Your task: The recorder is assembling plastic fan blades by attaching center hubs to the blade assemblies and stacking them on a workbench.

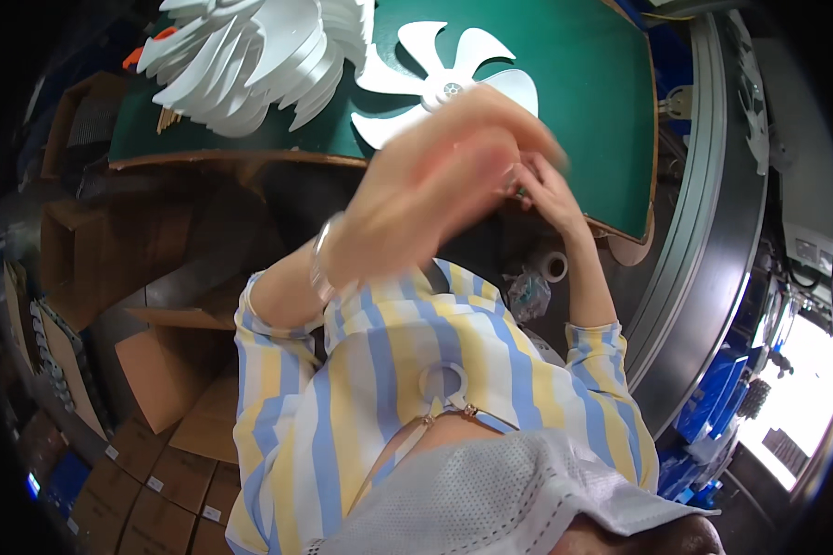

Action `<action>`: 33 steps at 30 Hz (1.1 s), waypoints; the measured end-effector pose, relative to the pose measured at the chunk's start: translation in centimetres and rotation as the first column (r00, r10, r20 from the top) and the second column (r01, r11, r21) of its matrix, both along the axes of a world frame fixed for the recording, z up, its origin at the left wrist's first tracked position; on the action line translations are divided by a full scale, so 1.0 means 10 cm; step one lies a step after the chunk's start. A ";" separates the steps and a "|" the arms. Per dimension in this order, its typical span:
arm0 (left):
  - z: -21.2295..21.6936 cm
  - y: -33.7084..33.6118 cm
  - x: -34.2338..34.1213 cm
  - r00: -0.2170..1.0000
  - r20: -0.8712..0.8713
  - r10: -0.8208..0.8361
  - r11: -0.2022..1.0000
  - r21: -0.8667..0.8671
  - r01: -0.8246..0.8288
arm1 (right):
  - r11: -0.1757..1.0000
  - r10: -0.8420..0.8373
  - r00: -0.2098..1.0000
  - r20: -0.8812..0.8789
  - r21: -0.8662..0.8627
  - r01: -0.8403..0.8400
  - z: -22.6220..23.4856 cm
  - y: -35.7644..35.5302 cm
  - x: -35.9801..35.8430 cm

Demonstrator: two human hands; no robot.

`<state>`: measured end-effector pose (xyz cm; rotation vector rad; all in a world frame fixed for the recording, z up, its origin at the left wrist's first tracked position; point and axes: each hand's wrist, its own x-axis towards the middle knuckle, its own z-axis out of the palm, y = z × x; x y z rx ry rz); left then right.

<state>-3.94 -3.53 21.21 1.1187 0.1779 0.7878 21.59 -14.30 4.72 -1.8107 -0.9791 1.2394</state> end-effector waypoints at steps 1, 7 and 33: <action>-0.27 0.19 0.10 0.915 -0.310 0.259 0.924 0.355 -0.142 | 0.998 -0.062 0.998 0.032 0.011 0.062 0.12 0.05 0.06; -1.78 0.66 0.72 0.265 -0.366 0.892 0.338 0.930 0.146 | 0.951 -0.182 0.954 0.239 0.288 0.110 0.10 0.05 0.25; -2.03 0.60 0.68 0.489 -0.440 0.754 0.320 0.895 0.311 | 0.941 -0.031 0.795 0.605 0.287 -0.182 -0.05 0.11 -0.04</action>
